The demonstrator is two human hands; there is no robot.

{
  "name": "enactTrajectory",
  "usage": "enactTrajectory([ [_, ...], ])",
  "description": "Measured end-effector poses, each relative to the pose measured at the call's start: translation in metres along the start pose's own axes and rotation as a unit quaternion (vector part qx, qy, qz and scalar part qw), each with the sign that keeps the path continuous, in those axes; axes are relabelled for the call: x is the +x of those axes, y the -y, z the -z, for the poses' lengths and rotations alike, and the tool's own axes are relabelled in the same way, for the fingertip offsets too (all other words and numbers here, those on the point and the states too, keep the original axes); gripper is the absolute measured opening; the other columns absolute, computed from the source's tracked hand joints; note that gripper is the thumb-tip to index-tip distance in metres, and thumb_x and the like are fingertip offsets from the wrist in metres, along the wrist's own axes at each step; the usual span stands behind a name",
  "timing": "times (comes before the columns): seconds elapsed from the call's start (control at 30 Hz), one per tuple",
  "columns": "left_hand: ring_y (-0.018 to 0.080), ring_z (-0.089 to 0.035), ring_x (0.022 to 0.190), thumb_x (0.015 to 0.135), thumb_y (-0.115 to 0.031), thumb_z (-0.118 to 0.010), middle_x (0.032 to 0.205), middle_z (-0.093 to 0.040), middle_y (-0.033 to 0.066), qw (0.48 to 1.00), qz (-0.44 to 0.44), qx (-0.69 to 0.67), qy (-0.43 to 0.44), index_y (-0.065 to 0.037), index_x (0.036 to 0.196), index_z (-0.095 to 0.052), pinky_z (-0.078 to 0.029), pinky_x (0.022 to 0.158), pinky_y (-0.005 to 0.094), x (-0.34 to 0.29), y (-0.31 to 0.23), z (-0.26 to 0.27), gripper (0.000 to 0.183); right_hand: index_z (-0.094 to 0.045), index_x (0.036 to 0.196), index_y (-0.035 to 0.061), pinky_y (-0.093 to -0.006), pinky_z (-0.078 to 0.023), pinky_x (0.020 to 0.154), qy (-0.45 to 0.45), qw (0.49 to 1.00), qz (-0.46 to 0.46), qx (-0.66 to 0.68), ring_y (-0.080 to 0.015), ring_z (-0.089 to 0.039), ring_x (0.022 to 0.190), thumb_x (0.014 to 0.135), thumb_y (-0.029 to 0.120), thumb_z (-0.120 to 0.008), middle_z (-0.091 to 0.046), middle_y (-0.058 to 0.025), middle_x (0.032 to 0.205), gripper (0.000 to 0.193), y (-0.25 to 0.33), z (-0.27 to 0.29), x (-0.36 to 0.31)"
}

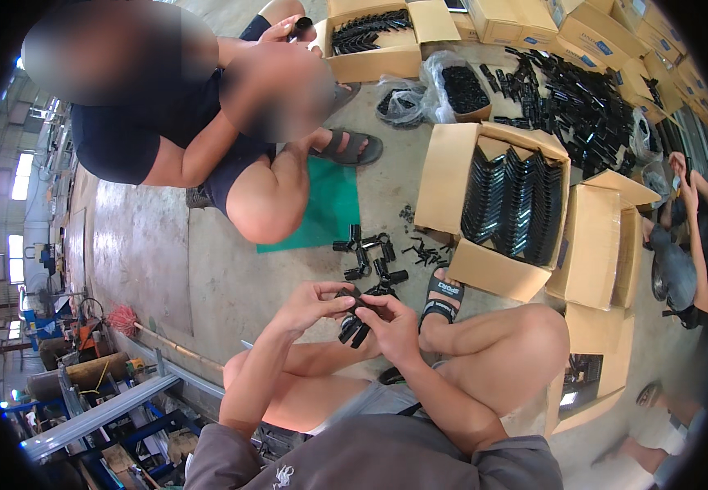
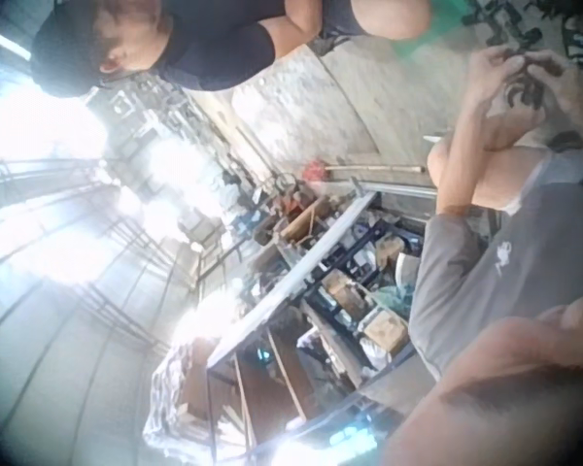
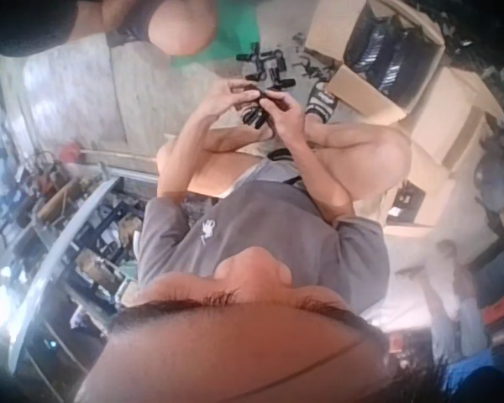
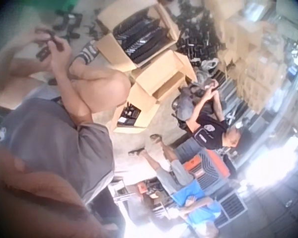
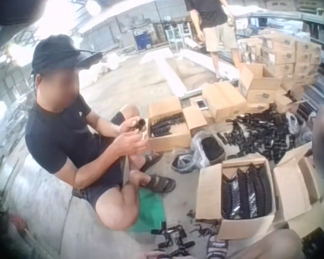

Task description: The person assembles black plastic pipe fittings by hand, inserting smaller components into larger ones while sitting on the floor surrounded by boxes of parts.

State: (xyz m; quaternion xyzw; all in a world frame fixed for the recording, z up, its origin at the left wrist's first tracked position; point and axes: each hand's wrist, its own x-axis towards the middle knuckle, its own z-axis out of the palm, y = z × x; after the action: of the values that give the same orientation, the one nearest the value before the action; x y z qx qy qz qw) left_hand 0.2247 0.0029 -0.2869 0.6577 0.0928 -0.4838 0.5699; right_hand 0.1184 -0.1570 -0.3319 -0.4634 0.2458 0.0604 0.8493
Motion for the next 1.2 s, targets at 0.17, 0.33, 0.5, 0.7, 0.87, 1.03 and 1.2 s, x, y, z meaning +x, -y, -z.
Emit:
enactTrajectory([
  [0.17,0.008,-0.064,0.072,0.088,-0.016,-0.075,0.087,-0.07,0.0059,0.997,-0.027,-0.053,-0.054,0.004,0.123,-0.061,-0.049,0.063,0.0216,0.003,0.0,-0.012,0.043,-0.061,0.118,-0.0031,-0.0255,-0.053,0.086,0.01,0.999,0.031,0.038,-0.013,-0.064,0.097,0.088,-0.002,-0.068,-0.066,-0.0101,0.112,0.03,-0.004,0.001,0.004],
  [0.33,0.0087,-0.065,0.077,0.089,-0.016,-0.074,0.09,-0.07,0.0071,0.992,-0.049,-0.06,-0.096,0.005,0.126,-0.059,-0.05,0.063,0.0206,0.01,0.017,-0.024,0.046,-0.06,0.12,-0.0042,-0.0254,-0.054,0.084,-0.027,0.997,0.018,0.065,-0.0123,-0.065,0.094,0.089,-0.003,-0.067,-0.066,-0.0098,0.109,0.032,-0.015,-0.003,0.001],
  [0.5,0.0102,-0.066,0.081,0.091,-0.022,-0.072,0.096,-0.07,0.007,0.995,-0.031,-0.041,-0.09,0.005,0.127,-0.058,-0.05,0.067,0.0217,0.02,0.031,-0.022,0.047,-0.06,0.12,-0.004,-0.0257,-0.055,0.083,-0.044,0.998,-0.004,0.055,-0.0133,-0.066,0.094,0.088,-0.001,-0.068,-0.067,-0.0105,0.107,0.033,-0.025,0.005,0.004],
  [0.7,0.0097,-0.063,0.083,0.095,-0.045,-0.062,0.094,-0.07,0.0049,0.999,0.017,0.047,-0.001,0.005,0.126,-0.058,-0.051,0.07,0.0262,0.039,0.011,-0.007,0.059,-0.06,0.119,-0.0027,-0.0265,-0.055,0.079,-0.088,0.982,-0.101,0.131,-0.0156,-0.068,0.089,0.089,0.004,-0.068,-0.066,-0.0107,0.104,0.031,-0.019,0.018,0.01],
  [0.87,0.0205,-0.067,0.092,0.092,-0.055,-0.058,0.1,-0.073,0.0075,0.993,0.067,0.065,-0.075,-0.007,0.122,-0.067,-0.053,0.079,0.0341,0.115,0.02,0.021,0.057,-0.057,0.121,-0.0032,-0.0293,-0.056,0.079,-0.127,0.967,-0.128,0.18,-0.0197,-0.068,0.09,0.09,0.004,-0.067,-0.065,-0.0134,0.105,0.033,-0.012,0.027,0.016],
  [1.03,0.0356,-0.067,0.09,0.083,-0.033,-0.068,0.095,-0.071,0.0147,0.862,-0.12,0.443,-0.216,-0.013,0.1,-0.074,-0.053,0.08,0.0441,0.215,0.049,-0.001,0.026,-0.054,0.122,-0.0023,-0.0342,-0.056,0.082,-0.197,0.95,-0.127,0.207,-0.0237,-0.067,0.092,0.093,0.005,-0.063,-0.065,-0.0158,0.106,0.031,0.003,0.027,0.012],
  [1.2,0.0318,-0.07,0.082,0.082,-0.021,-0.069,0.08,-0.071,0.0117,0.728,-0.176,0.595,-0.292,-0.012,0.084,-0.074,-0.054,0.073,0.0447,0.294,0.073,-0.039,0.011,-0.05,0.126,-0.0011,-0.0343,-0.055,0.083,-0.206,0.941,-0.131,0.235,-0.0239,-0.066,0.094,0.093,0.005,-0.063,-0.064,-0.0152,0.107,0.036,0.02,0.03,0.009],
])
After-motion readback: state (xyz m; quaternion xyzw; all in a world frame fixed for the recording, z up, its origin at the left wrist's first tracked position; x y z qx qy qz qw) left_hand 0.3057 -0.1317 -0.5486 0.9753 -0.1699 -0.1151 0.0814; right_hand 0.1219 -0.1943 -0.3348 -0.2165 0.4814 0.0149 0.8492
